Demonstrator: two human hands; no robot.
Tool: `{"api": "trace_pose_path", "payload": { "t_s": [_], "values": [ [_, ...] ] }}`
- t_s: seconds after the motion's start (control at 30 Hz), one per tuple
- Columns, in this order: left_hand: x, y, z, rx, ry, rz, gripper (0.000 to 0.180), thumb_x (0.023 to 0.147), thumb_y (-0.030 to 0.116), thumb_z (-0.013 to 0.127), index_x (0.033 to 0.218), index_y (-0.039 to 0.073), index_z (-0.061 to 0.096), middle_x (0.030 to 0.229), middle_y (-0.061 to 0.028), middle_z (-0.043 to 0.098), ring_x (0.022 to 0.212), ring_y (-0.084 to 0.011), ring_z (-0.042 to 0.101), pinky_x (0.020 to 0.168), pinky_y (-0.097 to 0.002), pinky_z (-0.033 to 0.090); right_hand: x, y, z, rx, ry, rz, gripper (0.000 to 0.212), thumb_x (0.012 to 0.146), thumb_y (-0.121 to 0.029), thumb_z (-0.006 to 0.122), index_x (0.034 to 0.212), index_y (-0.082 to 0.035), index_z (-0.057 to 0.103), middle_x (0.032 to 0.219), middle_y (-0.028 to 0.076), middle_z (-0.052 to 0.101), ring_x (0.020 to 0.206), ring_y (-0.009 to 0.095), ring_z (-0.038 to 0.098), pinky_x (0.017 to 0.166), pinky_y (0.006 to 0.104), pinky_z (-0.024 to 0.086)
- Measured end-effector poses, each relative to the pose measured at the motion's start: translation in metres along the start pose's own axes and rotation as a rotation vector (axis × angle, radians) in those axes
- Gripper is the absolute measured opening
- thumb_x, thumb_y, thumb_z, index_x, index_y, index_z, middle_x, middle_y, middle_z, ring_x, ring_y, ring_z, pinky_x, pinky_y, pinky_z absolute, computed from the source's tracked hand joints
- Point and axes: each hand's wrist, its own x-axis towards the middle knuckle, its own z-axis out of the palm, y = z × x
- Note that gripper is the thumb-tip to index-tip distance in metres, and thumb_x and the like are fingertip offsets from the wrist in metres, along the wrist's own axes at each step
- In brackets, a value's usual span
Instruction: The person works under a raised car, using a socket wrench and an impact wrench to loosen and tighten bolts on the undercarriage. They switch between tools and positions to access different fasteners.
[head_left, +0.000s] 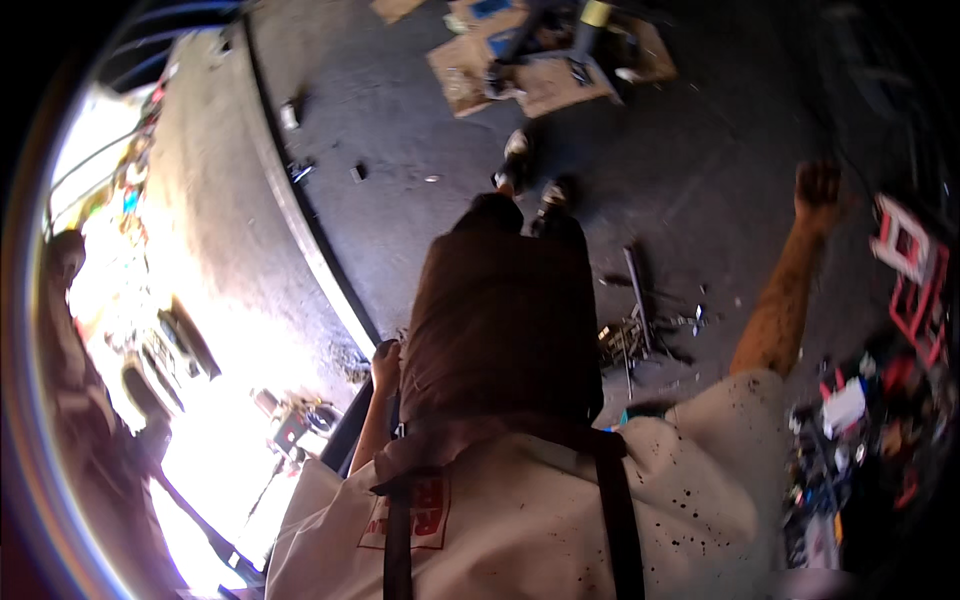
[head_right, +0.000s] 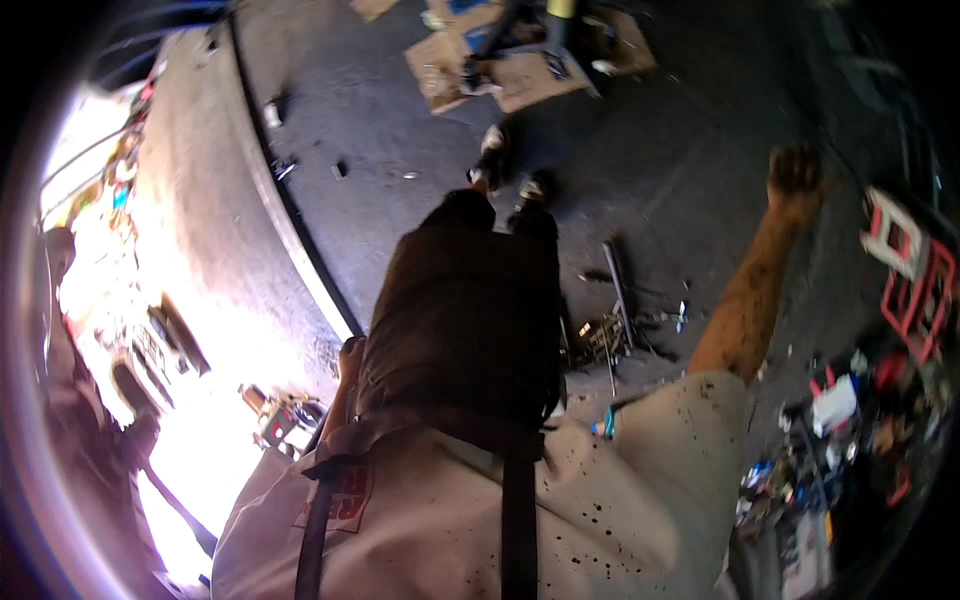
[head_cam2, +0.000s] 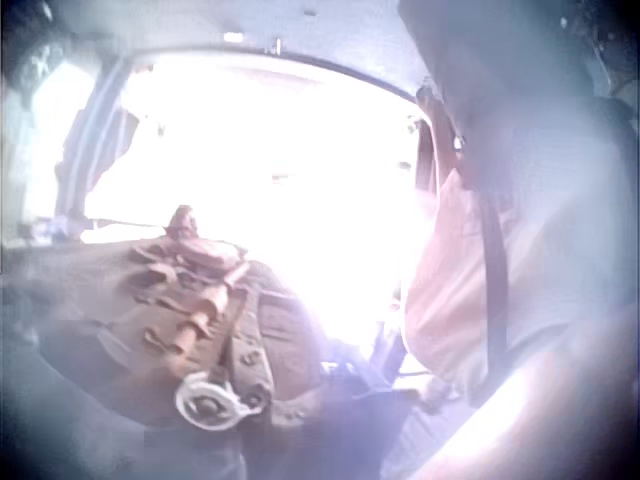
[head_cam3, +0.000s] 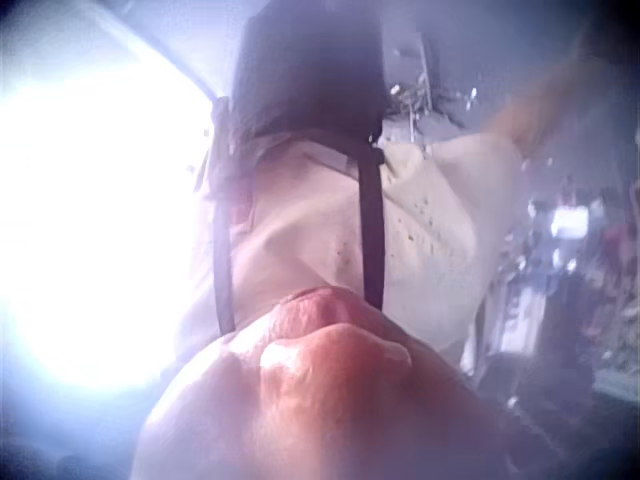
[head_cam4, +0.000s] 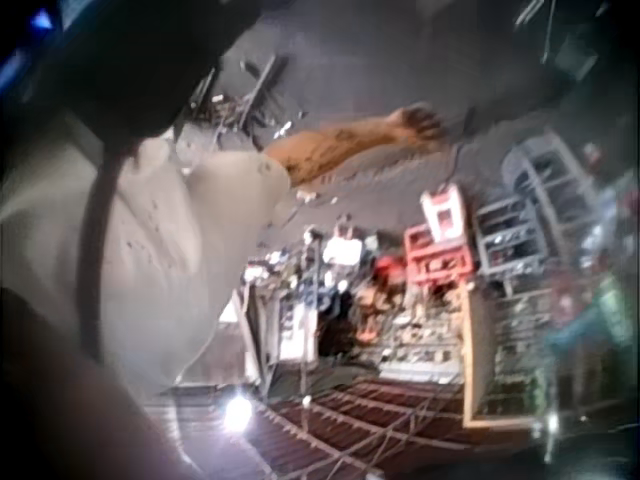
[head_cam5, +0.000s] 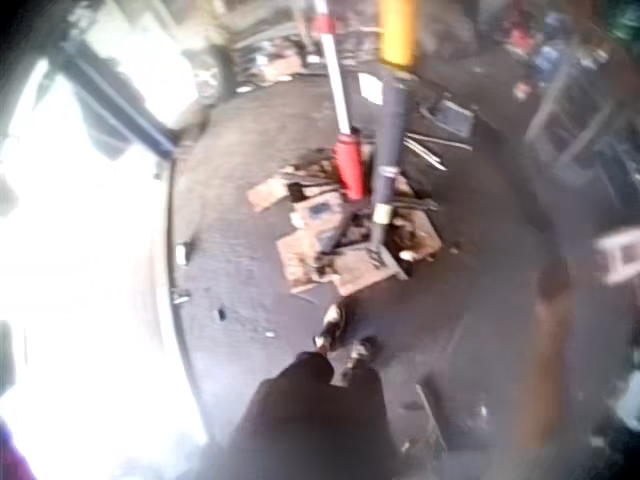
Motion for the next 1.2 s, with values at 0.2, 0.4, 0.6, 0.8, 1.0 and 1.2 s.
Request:
{"api": "trace_pose_path", "payload": {
  "t_s": [0.2, 0.4, 0.6, 0.8, 1.0, 1.2],
  "values": [
    [-0.001, -0.038, -0.011, -0.107, 0.090, 0.010, 0.029, 0.087, 0.022, 0.062, 0.102, -0.001, 0.066, 0.094, -0.0095, 0.068, 0.086, -0.0157, 0.063, 0.080, -0.0292, 0.049, -0.041, 0.106, -0.035, 0.021, -0.073, 0.248, 0.053, 0.096, -0.054, 0.045, 0.106, -0.006, 0.065, 0.105, 0.012, 0.067, 0.086, 0.031, 0.066, 0.074, 0.0473, 0.057],
    [0.007, -0.080, -0.048, -0.229, 0.093, -0.076, 0.028, 0.088, 0.019, 0.060, 0.107, -0.001, 0.064, 0.094, -0.0081, 0.067, 0.085, -0.0139, 0.061, 0.078, -0.0271, 0.049, -0.081, 0.254, 0.003, -0.137, -0.256, 0.402, 0.039, 0.096, -0.047, 0.052, 0.102, -0.010, 0.062, 0.079, 0.004, 0.065, 0.059, 0.015, 0.059, 0.052, 0.0253, 0.048],
    [0.046, -0.171, -0.076, -0.383, 0.076, -0.129, 0.023, 0.089, 0.015, 0.059, 0.107, 0.001, 0.064, 0.093, -0.0057, 0.067, 0.081, -0.0119, 0.061, 0.074, -0.0266, 0.050, -0.193, 0.372, 0.083, -1.498, -0.237, 0.400, 0.045, 0.092, -0.053, 0.056, 0.083, -0.009, 0.063, 0.066, -0.001, 0.061, 0.053, 0.006, 0.054, 0.045, 0.0220, 0.041],
    [0.045, -0.193, -0.135, -0.346, 0.174, -0.055, 0.024, 0.092, 0.018, 0.061, 0.109, 0.001, 0.063, 0.094, -0.0052, 0.065, 0.079, -0.0107, 0.060, 0.067, -0.0239, 0.050, -0.233, 0.472, 0.086, -1.393, -0.394, 0.561, 0.055, 0.089, -0.058, 0.056, 0.107, -0.006, 0.063, 0.073, -0.001, 0.064, 0.060, 0.005, 0.057, 0.051, 0.0200, 0.043],
    [0.051, -0.253, -0.131, -0.395, 0.133, -0.171, 0.028, 0.092, 0.021, 0.060, 0.110, 0.000, 0.063, 0.099, -0.0063, 0.065, 0.091, -0.0139, 0.058, 0.082, -0.0271, 0.047, -0.271, 0.511, 0.138, -1.356, -0.353, 0.574, 0.054, 0.089, -0.060, 0.056, 0.103, -0.008, 0.063, 0.075, 0.001, 0.066, 0.062, 0.007, 0.060, 0.054, 0.0230, 0.048],
    [0.053, -0.243, -0.127, -0.513, 0.083, -0.190, 0.027, 0.094, 0.024, 0.058, 0.110, 0.003, 0.064, 0.096, -0.0011, 0.063, 0.084, -0.0109, 0.054, 0.074, -0.0252, 0.043, -0.260, 0.509, 0.172, -1.053, -0.155, 0.604, 0.053, 0.094, -0.062, 0.043, 0.094, -0.011, 0.058, 0.079, 0.004, 0.067, 0.064, 0.014, 0.059, 0.062, 0.0310, 0.050]
  ]
}}
